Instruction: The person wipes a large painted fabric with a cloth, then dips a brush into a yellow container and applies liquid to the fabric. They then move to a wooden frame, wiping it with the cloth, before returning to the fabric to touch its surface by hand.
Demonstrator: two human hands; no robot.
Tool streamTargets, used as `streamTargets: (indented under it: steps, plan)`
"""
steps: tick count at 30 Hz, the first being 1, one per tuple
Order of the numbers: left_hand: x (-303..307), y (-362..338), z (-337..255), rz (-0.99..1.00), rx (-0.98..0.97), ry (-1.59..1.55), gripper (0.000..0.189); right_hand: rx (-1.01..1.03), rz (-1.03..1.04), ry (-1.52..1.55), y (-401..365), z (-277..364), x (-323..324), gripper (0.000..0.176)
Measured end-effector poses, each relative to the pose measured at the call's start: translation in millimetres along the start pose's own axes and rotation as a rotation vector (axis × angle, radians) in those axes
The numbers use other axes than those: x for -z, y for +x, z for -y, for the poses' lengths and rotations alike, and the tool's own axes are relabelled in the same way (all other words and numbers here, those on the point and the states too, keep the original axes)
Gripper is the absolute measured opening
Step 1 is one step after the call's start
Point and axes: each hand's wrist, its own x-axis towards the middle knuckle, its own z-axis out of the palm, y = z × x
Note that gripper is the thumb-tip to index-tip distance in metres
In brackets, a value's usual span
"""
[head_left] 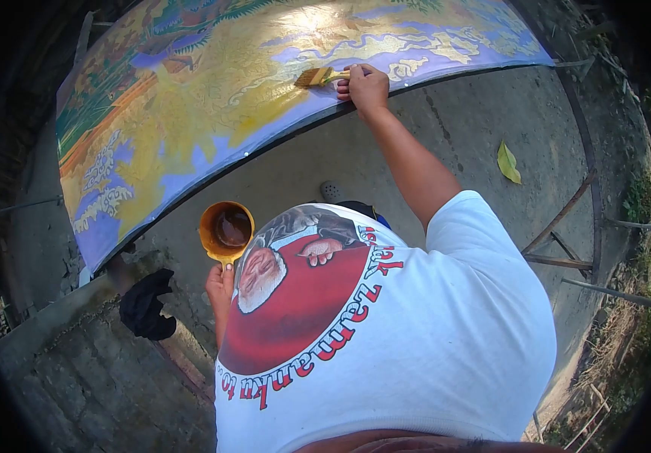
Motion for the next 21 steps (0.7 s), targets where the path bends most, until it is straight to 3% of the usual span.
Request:
streamTargets:
  steps: [6,11,13,21]
  plan:
    - [-6,-3,2,-0.023,0.014,-0.078,0.026,-0.058,0.086,-0.065,-13,11,-2,0.026]
    - [-5,-6,7,-0.031,0.076,-0.133,0.025,-0.064,0.041,0.013,2,4,-1,0.026]
    - [-1,-2,15,-0.008,0.0,-0.038,0.026,-0.09,0.061,0.002,2,9,-3,0.026]
    - [0,-4,11,-0.032,0.047,-0.041,0.027,-0.072,0.218,-0.282,-9,44,30,0.027]
